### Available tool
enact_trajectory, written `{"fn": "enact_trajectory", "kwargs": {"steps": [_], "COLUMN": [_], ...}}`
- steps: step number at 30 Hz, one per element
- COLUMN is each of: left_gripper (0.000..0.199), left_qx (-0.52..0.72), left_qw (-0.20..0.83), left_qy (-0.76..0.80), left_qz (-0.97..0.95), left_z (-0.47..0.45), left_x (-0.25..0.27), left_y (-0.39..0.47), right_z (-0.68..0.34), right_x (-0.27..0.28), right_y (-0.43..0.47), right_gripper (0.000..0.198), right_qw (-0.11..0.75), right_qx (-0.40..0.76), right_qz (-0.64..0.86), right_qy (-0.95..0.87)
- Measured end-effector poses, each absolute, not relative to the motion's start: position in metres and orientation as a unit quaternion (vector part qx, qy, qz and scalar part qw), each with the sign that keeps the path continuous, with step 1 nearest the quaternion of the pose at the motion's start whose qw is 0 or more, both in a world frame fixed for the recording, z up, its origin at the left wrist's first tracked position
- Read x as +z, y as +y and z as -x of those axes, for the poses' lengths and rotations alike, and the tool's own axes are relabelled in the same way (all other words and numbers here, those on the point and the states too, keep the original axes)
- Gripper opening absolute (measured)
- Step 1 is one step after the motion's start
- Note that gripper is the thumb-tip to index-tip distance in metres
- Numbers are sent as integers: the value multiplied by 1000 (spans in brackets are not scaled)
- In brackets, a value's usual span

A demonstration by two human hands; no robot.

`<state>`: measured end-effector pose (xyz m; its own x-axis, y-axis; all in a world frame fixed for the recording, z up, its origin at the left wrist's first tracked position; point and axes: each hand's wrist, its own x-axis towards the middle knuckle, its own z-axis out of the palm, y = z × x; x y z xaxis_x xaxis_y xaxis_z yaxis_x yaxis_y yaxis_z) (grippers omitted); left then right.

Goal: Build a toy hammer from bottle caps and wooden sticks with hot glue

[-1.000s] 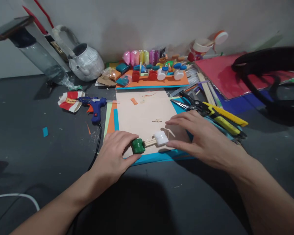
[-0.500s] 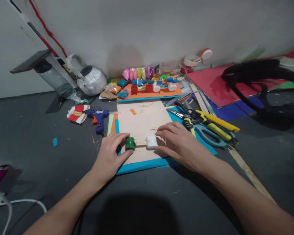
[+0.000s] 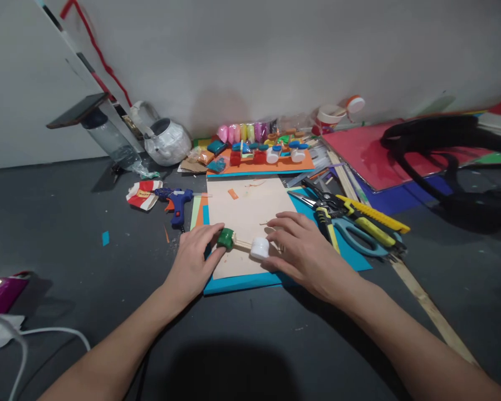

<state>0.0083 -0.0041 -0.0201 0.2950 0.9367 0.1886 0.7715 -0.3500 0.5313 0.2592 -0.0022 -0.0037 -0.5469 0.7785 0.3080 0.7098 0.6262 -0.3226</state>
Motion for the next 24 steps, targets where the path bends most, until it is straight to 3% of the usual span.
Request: {"fn": "enact_trajectory", "kwargs": {"steps": [4, 9, 19, 24], "left_gripper": [34, 12, 45, 38], "left_qx": [255, 258, 175, 173], "left_qw": [158, 154, 145, 132], "left_qy": [559, 576, 561, 560], "left_qz": [-773, -760, -796, -800], "left_z": [-7, -9, -24, -29], "left_x": [-19, -8, -8, -9], "left_y": [-3, -6, -17, -18], "right_z": [-245, -229, -222, -221], "right_x": [-2, -1, -6, -8], "right_y": [-11, -20, -23, -22], "right_gripper": [20, 15, 13, 14], "right_qw": [226, 223, 260, 261], "right_qx": [86, 92, 117, 127], "right_qz": [437, 443, 412, 410], "right_qy": [-867, -864, -866, -865]}}
